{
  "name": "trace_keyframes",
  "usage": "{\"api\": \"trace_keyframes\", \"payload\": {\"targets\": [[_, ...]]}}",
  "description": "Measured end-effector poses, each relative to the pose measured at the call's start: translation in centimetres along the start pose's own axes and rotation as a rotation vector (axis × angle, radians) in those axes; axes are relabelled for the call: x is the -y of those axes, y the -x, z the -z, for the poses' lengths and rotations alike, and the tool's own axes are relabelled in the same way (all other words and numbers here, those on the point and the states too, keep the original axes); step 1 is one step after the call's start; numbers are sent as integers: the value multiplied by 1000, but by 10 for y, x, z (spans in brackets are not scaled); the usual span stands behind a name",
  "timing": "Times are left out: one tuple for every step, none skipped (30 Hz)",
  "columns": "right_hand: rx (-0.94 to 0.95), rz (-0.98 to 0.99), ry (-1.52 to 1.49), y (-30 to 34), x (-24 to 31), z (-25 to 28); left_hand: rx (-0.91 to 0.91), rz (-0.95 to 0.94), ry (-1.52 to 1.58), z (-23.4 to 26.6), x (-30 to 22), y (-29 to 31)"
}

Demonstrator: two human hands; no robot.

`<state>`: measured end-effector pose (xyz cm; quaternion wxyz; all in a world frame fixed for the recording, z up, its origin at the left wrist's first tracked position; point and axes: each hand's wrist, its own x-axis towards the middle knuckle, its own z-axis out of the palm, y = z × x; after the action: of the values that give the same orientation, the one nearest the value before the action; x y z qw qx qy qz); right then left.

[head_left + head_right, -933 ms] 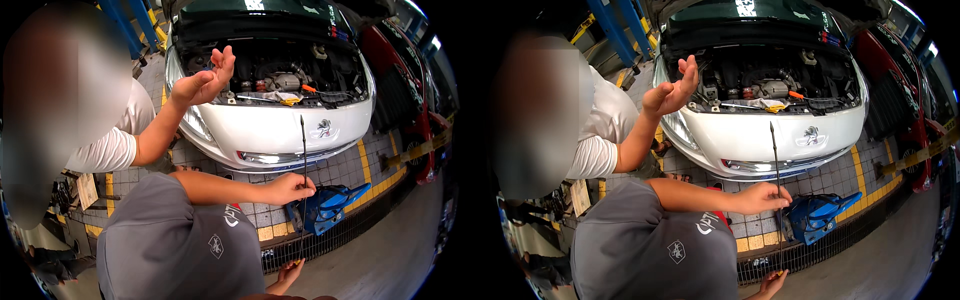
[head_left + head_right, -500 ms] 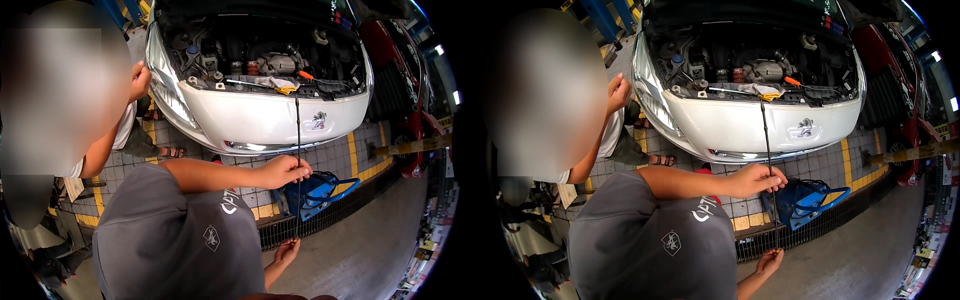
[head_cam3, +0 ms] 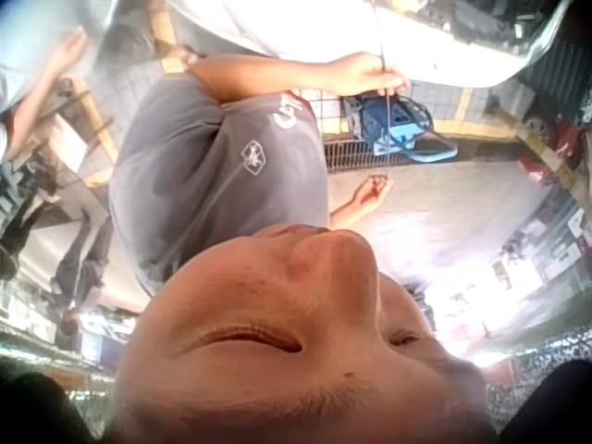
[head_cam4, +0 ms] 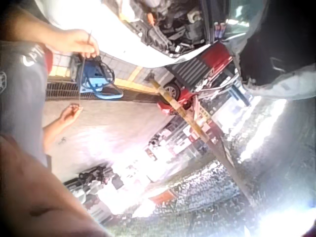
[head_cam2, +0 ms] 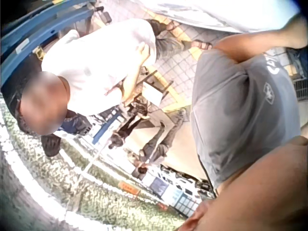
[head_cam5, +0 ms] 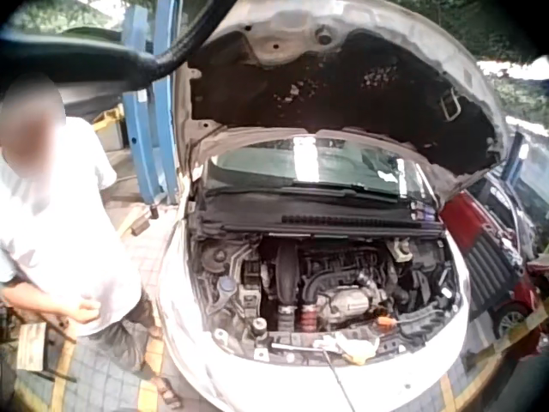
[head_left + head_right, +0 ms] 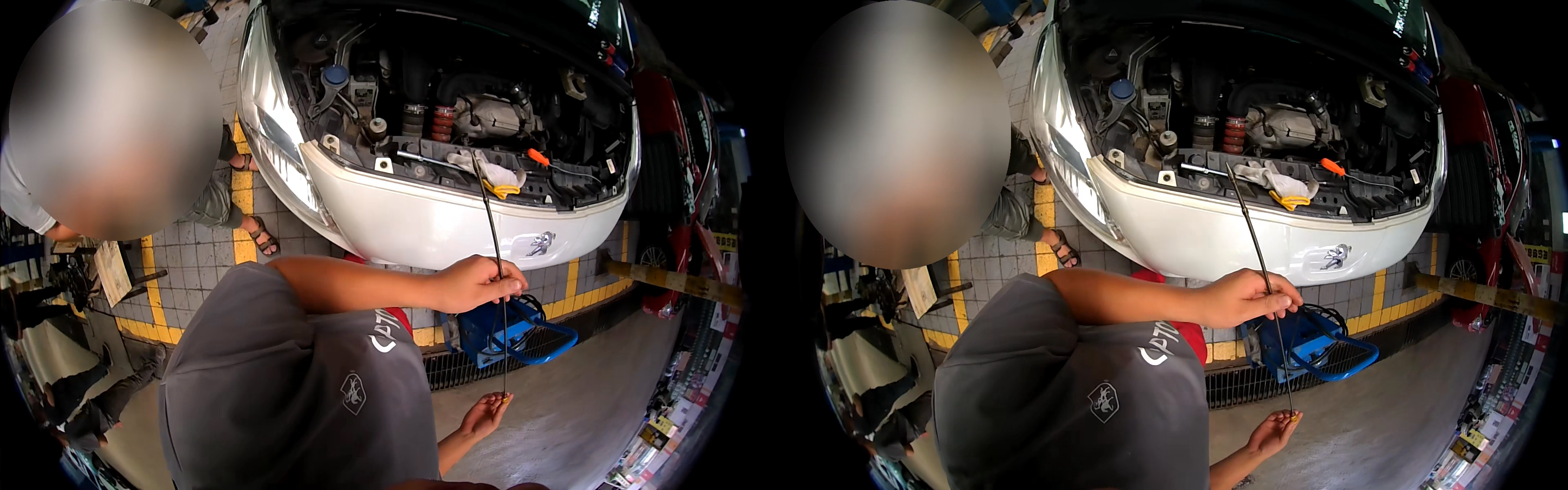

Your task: The person checks the oil level of a white car by pulling out the dipstick, wiping it with a cloth, reinserting it, and then inspecting the oil level. They repeat this process and show the dipstick to others in the garage.

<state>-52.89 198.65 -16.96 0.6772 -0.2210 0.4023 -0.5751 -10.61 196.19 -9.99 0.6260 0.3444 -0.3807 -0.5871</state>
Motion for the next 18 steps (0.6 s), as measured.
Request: {"api": "trace_keyframes", "payload": {"targets": [[9,5,13,-6,-2,-12,-9,-13,-2,9,-3,0],[29,-6,14,-12,-5,-22,-15,-20,-8,18,-8,-2],[50,-18,16,-19,-7,-31,-25,-5,-13,26,-12,-3],[71,-31,19,-25,-7,-39,-52,14,-11,33,-12,-2],[76,-43,26,-33,-9,-46,-68,21,-15,40,-14,-3],[81,-56,34,-41,-10,-51,-85,29,-17,46,-16,-4],[85,-69,43,-50,-10,-56,-107,30,-19,53,-17,-3],[107,-96,38,-64,-9,-60,-131,23,-18,59,-21,-2],[117,-114,28,-78,-10,-61,-123,29,-13,65,-19,-5],[127,-132,19,-89,-11,-62,-123,20,59,72,-16,-6],[93,-117,22,-99,-16,-76,-143,-13,-56,79,-15,-7],[107,-112,48,-110,-21,-85,-161,-45,-172,85,-15,-7],[93,-117,54,-118,-22,-94,-178,-19,-178,88,-15,-5],[79,-127,50,-126,-26,-105,-197,11,-194,93,-18,-3],[105,-167,45,-135,-30,-106,-213,20,-178,97,-19,1],[131,-208,41,-148,-32,-104,-225,42,-165,102,-20,3],[75,-226,132,-162,-36,-100,-244,30,-212,108,-18,6],[98,-249,212,-166,-40,-111,-267,22,-258,113,-18,8]]}}
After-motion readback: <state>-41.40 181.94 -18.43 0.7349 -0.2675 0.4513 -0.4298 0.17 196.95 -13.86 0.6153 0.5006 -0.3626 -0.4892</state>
